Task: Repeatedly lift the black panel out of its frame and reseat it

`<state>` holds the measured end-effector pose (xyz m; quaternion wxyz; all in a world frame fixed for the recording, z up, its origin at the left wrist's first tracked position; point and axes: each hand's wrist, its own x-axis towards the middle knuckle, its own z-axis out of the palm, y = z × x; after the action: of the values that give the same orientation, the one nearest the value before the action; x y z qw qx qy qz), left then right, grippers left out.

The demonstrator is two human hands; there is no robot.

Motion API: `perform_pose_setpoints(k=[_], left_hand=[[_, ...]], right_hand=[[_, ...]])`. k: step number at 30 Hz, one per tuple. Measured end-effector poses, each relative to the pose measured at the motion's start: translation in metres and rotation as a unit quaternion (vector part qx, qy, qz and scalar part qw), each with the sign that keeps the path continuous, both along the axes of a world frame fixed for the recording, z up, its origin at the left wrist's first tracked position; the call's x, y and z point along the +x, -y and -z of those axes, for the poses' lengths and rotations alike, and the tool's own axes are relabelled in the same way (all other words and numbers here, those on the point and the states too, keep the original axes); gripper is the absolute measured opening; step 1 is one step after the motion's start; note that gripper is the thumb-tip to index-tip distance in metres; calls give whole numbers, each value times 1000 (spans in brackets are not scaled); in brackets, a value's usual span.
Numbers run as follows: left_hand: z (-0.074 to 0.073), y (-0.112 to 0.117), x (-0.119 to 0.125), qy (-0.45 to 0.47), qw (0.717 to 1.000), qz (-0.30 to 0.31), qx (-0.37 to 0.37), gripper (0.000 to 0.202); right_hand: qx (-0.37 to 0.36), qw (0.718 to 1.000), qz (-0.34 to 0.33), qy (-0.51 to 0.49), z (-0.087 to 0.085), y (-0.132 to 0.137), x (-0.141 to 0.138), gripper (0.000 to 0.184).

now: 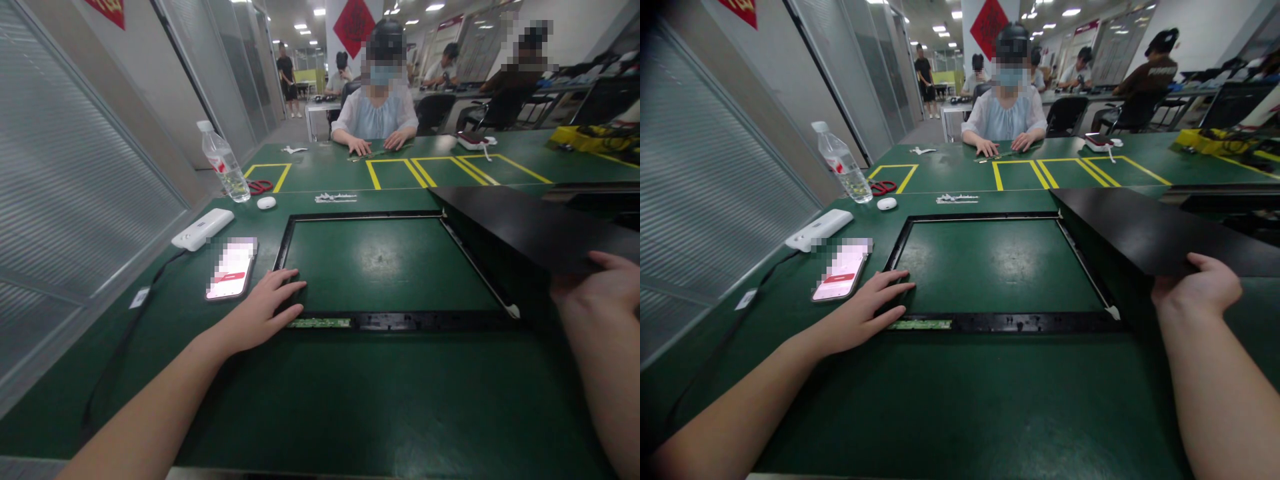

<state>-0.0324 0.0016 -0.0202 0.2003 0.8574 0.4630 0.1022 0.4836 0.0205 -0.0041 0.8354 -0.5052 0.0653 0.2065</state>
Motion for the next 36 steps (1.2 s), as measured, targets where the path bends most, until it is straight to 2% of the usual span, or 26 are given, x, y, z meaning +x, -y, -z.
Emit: perform_pose_setpoints(k=[6,17,24,30,36], left_hand=[[3,-1,-2,0,1000,2,-2,56],[1,0,0,-5,1000,4,2,54],[10,-2,-4,13,1000,8,18,56],[7,-2,-4,-15,1000,9,5,58],[7,-1,-5,13,1000,2,2,57]], right_hand=[[-24,999,16,-15,4,-2,3,10],[-45,997,15,-54,3,0,-3,13],[-32,998,2,-50,6,-1,-1,13],[-23,999,6,-40,7,-1,0,12],[-14,999,-1,-32,6,1,-1,10]])
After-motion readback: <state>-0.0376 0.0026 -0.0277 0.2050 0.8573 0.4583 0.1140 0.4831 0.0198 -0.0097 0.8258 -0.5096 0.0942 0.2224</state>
